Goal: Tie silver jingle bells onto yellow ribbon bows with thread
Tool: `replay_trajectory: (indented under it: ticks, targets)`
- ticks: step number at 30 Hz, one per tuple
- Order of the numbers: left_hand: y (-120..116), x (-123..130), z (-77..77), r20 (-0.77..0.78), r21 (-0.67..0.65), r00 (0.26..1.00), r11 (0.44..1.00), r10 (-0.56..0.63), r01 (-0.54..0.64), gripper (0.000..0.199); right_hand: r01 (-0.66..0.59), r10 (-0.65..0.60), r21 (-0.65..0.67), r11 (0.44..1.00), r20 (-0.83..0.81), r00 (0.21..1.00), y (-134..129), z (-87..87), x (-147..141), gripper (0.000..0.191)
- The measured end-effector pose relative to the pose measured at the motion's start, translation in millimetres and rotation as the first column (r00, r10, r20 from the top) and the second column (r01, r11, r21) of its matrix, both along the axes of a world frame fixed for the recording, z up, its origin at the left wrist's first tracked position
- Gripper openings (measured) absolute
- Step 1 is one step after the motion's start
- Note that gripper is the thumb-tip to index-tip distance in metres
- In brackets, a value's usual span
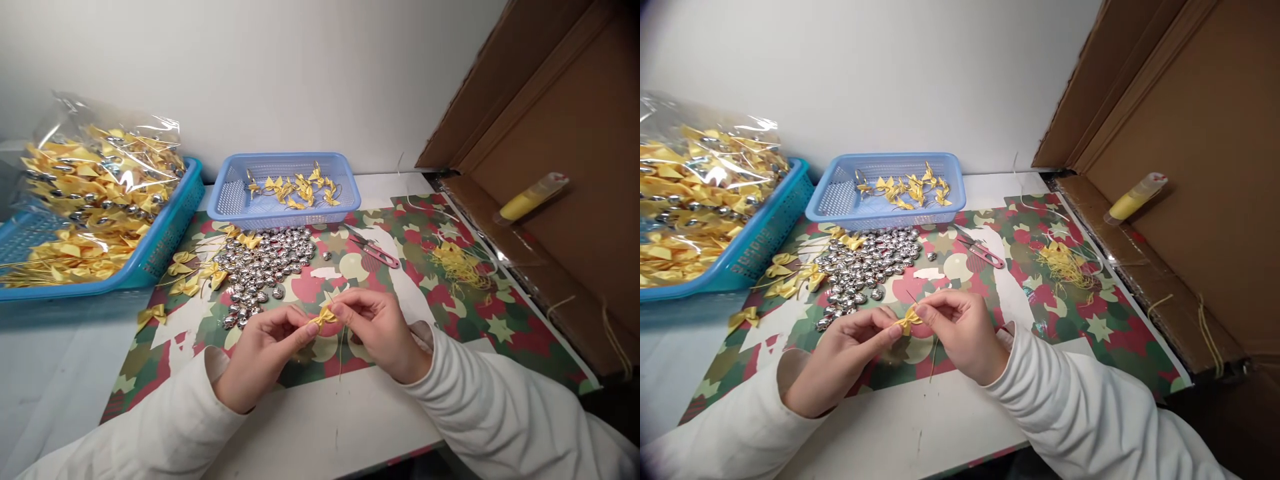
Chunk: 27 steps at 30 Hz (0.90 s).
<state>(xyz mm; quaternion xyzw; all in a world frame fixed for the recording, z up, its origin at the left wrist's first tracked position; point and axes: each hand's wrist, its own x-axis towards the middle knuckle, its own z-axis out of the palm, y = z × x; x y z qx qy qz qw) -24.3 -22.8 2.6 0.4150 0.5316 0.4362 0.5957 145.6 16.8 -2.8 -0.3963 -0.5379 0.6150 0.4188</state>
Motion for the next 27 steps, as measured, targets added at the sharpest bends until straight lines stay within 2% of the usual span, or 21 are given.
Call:
replay_trajectory:
  ticks: [3,6,8,14,20,24,27]
  targets:
    - [0.2,-0.7,0.5,0.004,0.031,0.999,0.999,-0.04,0.04,0.027,0.0,-0.001,-0.032,0.999,-0.011,1.0,0.1,-0.9,0.1,0.021]
    - [-1.1,-2.0,0.6,-0.023,0.047,0.997,0.996,-0.079,0.08,0.027,0.008,-0.008,-0.005,1.0,-0.011,1.0,-0.1,-1.7,0.0,0.017]
    - [-2.0,-1.9,0.8,-0.037,0.06,0.997,0.996,-0.065,0.068,0.023,0.018,-0.018,0.02,1.0,-0.007,1.0,-0.8,-1.9,-0.6,0.015]
    - [-2.9,2.0,2.4,-0.046,-0.011,0.999,1.0,-0.002,0.001,0.027,0.02,-0.019,0.028,0.999,-0.038,0.999,-3.7,-1.5,-2.5,0.015]
    - [-3.6,0.6,4.7,-0.056,-0.015,0.996,0.997,-0.073,0.072,0.028,0.032,-0.031,0.063,0.998,-0.005,0.999,-2.4,-0.5,-0.9,0.013]
    - [-4.7,2.6,2.0,0.007,0.038,1.0,0.999,0.009,-0.009,0.024,0.026,-0.027,0.155,0.988,0.01,1.0,-4.2,-1.8,-2.4,0.011]
    - [-4.5,3.2,-0.8,0.061,0.042,0.997,0.998,0.045,-0.048,0.02,-0.015,0.009,0.174,0.985,0.032,0.999,-6.1,-3.1,-3.4,0.012]
